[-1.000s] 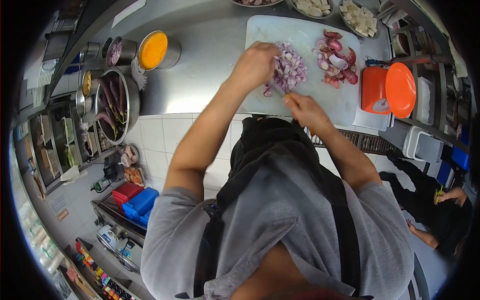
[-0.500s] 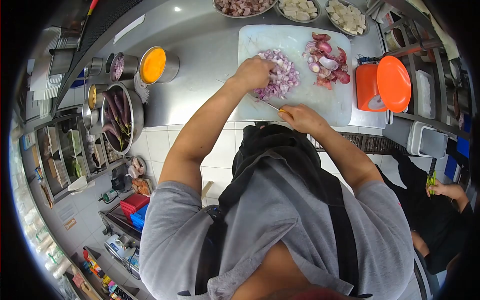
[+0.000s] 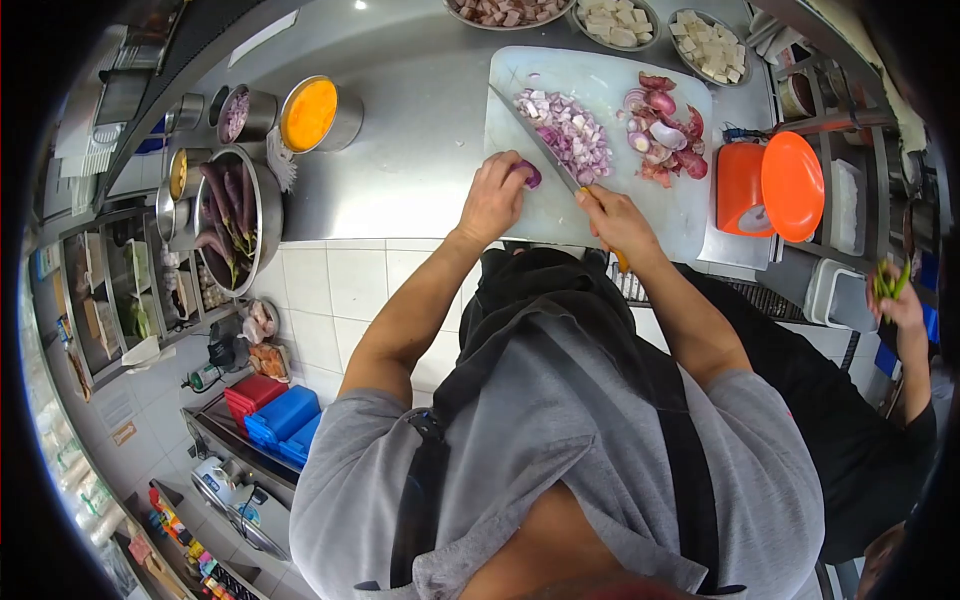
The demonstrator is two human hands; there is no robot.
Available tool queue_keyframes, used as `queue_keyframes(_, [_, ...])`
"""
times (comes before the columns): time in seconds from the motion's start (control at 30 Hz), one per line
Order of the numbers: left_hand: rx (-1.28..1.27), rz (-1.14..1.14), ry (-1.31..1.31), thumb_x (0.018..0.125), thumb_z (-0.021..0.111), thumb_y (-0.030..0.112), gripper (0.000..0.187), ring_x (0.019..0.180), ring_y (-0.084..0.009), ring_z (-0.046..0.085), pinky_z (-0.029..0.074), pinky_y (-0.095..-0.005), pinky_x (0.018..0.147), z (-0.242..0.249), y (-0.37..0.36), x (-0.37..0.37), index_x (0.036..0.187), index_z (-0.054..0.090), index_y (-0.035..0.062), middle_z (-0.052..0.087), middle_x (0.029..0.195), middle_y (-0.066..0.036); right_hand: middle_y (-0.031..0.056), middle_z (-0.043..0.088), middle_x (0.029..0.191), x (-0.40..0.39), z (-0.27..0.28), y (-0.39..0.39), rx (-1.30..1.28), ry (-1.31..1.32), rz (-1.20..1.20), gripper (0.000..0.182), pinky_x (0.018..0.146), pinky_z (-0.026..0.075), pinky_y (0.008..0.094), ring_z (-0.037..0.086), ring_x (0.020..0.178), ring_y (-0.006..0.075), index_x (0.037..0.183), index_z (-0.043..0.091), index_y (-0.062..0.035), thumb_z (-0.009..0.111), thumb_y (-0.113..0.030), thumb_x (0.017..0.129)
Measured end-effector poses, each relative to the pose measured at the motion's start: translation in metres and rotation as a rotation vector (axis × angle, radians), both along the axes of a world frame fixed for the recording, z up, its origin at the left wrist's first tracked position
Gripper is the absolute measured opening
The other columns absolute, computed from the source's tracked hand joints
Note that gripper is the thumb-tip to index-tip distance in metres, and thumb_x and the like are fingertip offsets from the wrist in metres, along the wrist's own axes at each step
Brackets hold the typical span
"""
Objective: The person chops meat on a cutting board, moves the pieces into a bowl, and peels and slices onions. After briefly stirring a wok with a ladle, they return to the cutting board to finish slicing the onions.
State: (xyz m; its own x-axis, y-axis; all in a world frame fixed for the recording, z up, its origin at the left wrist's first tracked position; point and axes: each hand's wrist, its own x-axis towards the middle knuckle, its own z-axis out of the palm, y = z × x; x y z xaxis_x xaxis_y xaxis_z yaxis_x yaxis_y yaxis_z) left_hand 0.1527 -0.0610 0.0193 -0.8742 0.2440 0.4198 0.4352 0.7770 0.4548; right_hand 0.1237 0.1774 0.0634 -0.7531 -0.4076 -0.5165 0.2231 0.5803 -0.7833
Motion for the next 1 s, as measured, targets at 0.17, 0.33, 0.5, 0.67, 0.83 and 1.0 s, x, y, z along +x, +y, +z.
queue_keyframes(0.17, [0.156,0.041,-0.061,0.071,0.067,-0.001,0.036,0.114,-0.0378,0.053,0.047,-0.0453,0.094,0.007,-0.005,0.019,0.106,0.06,0.0039,0.054,0.122,-0.017,0.0206,0.062,0.073,0.017,0.008,0.004,0.031,0.079,0.043,0.038,0.06,0.047,0.0444,0.061,0.06,0.0365,0.106,0.061,-0.0016,0.049,-0.037,0.101])
queue_keyframes(0.33, [0.337,0.277,-0.343,0.078,0.071,0.008,0.025,0.098,-0.0387,0.061,0.052,-0.0445,0.085,0.002,-0.005,0.011,0.102,0.063,0.0026,0.064,0.104,-0.018,0.0256,0.064,0.084,0.021,0.015,0.003,0.075,0.132,0.137,0.035,0.075,0.046,0.0496,0.061,0.086,0.0468,0.107,0.062,-0.0027,0.05,-0.035,0.1])
queue_keyframes(0.5, [0.276,0.252,-0.263,0.077,0.071,0.007,0.026,0.095,-0.0375,0.063,0.052,-0.0441,0.082,0.004,-0.007,0.003,0.101,0.063,0.003,0.065,0.1,-0.017,0.0239,0.065,0.082,0.02,0.015,0.006,0.076,0.281,0.21,0.031,0.072,0.046,0.0514,0.061,0.082,0.0464,0.105,0.062,-0.0048,0.051,-0.033,0.1])
queue_keyframes(0.67, [0.246,0.248,-0.298,0.076,0.07,0.005,0.025,0.092,-0.038,0.063,0.053,-0.045,0.08,0.013,-0.008,0.005,0.099,0.064,0.0022,0.065,0.098,-0.017,0.0234,0.064,0.081,0.016,0.036,0.009,0.076,0.257,0.308,0.03,0.07,0.045,0.052,0.061,0.08,0.0461,0.104,0.061,-0.0046,0.051,-0.032,0.1])
queue_keyframes(0.83, [0.258,0.281,-0.274,0.076,0.07,0.004,0.024,0.09,-0.038,0.063,0.053,-0.0445,0.079,0.01,-0.006,0.004,0.099,0.064,0.0022,0.066,0.096,-0.017,0.0225,0.063,0.08,0.008,0.025,0.003,0.061,0.246,0.3,0.028,0.069,0.046,0.0491,0.061,0.079,0.0449,0.101,0.062,-0.0057,0.052,-0.032,0.1])
queue_keyframes(1.0, [0.28,0.283,-0.24,0.076,0.071,0.004,0.023,0.088,-0.0376,0.064,0.054,-0.0444,0.077,0.006,-0.008,0.005,0.097,0.063,0.0015,0.066,0.093,-0.017,0.0228,0.063,0.081,-0.007,-0.013,-0.029,0.015,0.337,0.291,0.027,0.068,0.046,0.0481,0.061,0.079,0.0441,0.098,0.061,-0.0041,0.053,-0.03,0.099])
